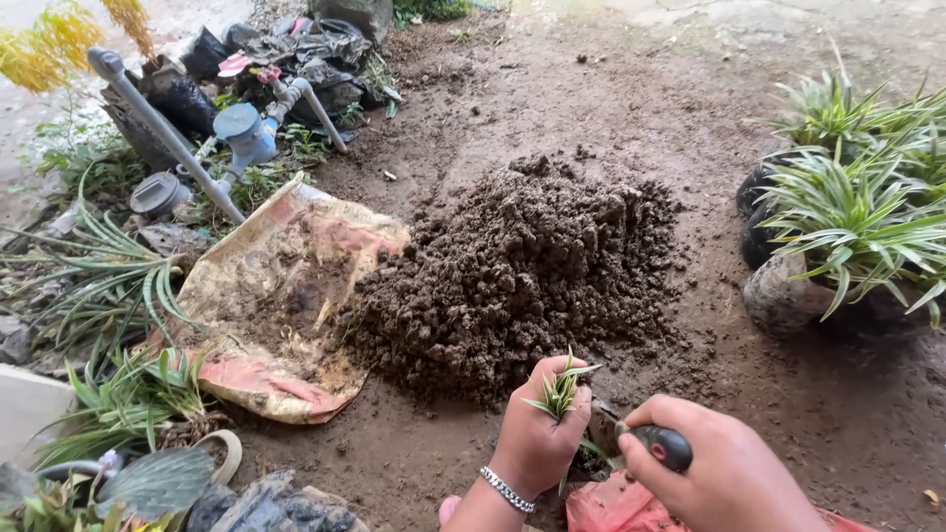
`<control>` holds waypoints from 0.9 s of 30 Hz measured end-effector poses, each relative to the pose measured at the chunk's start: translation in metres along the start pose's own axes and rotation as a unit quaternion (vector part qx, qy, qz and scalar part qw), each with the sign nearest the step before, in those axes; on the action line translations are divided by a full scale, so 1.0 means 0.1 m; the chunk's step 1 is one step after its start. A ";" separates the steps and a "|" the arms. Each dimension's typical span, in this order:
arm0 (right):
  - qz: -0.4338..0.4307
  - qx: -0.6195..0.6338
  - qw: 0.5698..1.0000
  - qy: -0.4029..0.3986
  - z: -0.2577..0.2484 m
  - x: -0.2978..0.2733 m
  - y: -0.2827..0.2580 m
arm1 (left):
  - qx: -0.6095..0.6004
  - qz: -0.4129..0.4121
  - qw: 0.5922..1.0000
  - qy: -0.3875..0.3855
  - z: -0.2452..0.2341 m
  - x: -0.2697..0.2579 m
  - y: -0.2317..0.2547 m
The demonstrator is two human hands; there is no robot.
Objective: Filling a plastic planting bag with soil using a trowel and then planting a small seedling into it.
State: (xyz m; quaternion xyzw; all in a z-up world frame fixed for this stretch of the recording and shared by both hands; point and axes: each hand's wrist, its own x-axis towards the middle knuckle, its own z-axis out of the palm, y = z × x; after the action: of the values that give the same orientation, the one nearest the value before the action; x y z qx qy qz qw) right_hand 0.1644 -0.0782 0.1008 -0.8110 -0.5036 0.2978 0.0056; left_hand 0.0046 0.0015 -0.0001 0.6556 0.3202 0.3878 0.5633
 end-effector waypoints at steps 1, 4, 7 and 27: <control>-0.013 0.009 1.000 0.014 0.04 0.03 0.03 | 0.008 0.008 1.000 0.001 0.00 0.01 -0.01; -0.021 0.005 1.000 0.014 0.16 0.10 0.13 | 0.015 0.014 1.000 -0.003 0.02 0.01 0.02; 0.012 0.003 1.000 0.015 0.06 0.06 0.09 | 0.025 0.017 1.000 -0.006 0.01 0.04 0.01; 0.188 0.173 0.967 0.016 1.42 2.27 2.58 | 0.150 0.058 0.985 0.061 0.14 -0.02 0.22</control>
State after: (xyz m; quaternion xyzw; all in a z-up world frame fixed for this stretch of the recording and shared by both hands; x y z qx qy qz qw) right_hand 0.3766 -0.0604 -0.2046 -0.8824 -0.2831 0.3630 0.0978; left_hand 0.0157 -0.0103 0.0205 0.7251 0.3698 0.4072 0.4143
